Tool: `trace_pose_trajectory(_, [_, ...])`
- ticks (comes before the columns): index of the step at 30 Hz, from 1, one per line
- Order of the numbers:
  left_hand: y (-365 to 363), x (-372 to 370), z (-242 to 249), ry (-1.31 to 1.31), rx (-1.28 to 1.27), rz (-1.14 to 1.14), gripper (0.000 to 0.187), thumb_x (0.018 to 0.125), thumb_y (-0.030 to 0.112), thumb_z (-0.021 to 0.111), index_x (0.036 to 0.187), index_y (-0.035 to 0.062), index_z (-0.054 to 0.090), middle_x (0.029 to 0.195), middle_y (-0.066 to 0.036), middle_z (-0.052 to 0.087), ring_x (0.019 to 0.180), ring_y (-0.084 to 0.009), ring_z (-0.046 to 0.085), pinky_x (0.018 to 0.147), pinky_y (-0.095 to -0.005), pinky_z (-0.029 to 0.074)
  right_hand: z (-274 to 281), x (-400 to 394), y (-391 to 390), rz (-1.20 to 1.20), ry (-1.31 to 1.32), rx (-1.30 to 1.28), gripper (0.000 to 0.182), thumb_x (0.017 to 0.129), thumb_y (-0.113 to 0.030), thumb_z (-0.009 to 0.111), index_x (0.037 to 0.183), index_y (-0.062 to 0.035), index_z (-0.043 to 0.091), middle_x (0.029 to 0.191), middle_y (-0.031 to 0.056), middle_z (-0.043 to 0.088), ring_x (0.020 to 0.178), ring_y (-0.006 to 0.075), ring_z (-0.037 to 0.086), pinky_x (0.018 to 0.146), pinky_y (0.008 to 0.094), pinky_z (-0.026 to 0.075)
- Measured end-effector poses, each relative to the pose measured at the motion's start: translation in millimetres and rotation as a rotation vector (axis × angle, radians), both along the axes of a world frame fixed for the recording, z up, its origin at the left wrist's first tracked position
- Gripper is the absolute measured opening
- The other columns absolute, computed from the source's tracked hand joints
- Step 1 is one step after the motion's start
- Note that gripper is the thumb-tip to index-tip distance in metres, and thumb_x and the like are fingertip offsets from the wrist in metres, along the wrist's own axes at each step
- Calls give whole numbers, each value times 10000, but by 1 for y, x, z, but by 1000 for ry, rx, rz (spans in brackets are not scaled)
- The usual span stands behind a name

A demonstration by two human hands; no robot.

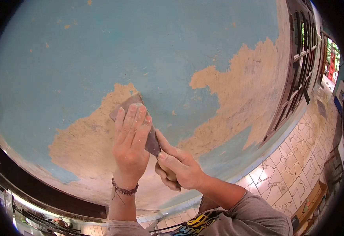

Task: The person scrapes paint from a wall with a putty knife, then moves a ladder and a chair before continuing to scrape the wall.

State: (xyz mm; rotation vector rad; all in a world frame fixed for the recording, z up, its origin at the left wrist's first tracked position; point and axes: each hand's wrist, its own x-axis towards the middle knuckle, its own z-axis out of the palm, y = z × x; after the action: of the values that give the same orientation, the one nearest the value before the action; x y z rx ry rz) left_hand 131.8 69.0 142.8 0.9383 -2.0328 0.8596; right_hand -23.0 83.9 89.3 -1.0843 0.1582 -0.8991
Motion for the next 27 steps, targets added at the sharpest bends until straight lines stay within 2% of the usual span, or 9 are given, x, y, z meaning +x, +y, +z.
trace_pose_trajectory(12, [-6,1,-8,-1,-20,-5,275,780,-99,571,1032,-24,650,1259,-171,608,1267,-352,500,1066,-549,360,-10,-5,-4,-1,41,-29,555,1042,-242,331,1540,-188,94,604,1,436,410,75,401,351,226,352])
trace_pose_trajectory(15, [-8,0,-1,7,-29,-7,288,776,-103,568,1041,-23,646,1257,-172,609,1268,-351,500,1069,-551,357,1,-7,-9,27,27,-71,581,1041,-261,334,1540,-161,55,687,46,456,421,106,417,352,240,347])
trace_pose_trajectory(21, [-7,-2,-10,15,-27,-23,318,758,-126,558,1047,-24,642,1252,-166,614,1272,-336,499,1074,-549,350,-13,-6,-4,-10,23,-63,588,1042,-280,341,1540,-170,49,694,46,456,419,104,404,348,246,344])
trace_pose_trajectory(27, [-6,-2,-4,22,-37,-13,294,778,-111,571,1049,-21,641,1244,-161,618,1260,-332,510,1068,-549,360,-5,-2,-8,6,6,-58,590,1041,-279,345,1540,-186,45,691,39,456,422,101,408,344,245,339])
